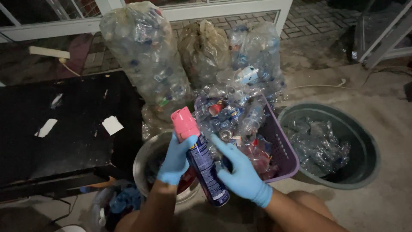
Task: Sort plastic bottles and containers into different recycling bins
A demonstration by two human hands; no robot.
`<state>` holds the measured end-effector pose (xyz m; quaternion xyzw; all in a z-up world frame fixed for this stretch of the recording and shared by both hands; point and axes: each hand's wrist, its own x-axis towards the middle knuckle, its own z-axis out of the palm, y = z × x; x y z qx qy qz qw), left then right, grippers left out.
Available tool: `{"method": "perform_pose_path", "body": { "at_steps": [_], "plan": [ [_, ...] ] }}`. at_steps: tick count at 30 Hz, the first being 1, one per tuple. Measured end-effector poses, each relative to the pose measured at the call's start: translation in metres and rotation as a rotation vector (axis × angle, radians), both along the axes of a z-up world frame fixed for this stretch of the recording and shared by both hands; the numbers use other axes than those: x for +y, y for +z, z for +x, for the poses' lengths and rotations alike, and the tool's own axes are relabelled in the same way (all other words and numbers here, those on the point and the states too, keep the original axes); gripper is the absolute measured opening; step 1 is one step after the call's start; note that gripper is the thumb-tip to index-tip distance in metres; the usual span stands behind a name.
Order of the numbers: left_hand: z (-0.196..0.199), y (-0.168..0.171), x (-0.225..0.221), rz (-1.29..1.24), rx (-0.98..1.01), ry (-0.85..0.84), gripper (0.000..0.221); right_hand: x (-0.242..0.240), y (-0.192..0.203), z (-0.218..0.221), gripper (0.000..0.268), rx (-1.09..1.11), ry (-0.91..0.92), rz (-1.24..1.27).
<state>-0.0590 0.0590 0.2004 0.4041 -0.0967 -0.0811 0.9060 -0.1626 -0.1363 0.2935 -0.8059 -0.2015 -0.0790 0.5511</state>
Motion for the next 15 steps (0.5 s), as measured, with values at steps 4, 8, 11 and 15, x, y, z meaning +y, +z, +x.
{"method": "perform_pose_path", "body": {
  "at_steps": [4,8,11,15],
  "plan": [
    [-0.004,0.016,-0.001,0.152,0.052,0.033,0.072,-0.020,-0.025,0.022,0.091,0.327,-0.052,0.185],
    [-0.021,0.046,-0.005,0.567,-0.146,0.200,0.086,-0.047,-0.114,0.063,0.051,0.406,-0.231,-0.142],
    [-0.029,0.058,0.000,0.760,-0.400,0.194,0.084,-0.055,-0.209,0.091,0.039,0.472,-0.158,-0.577],
    [-0.022,0.051,0.006,0.729,-0.686,0.196,0.077,-0.008,-0.194,0.074,0.045,0.534,-0.029,-0.987]
  ]
}}
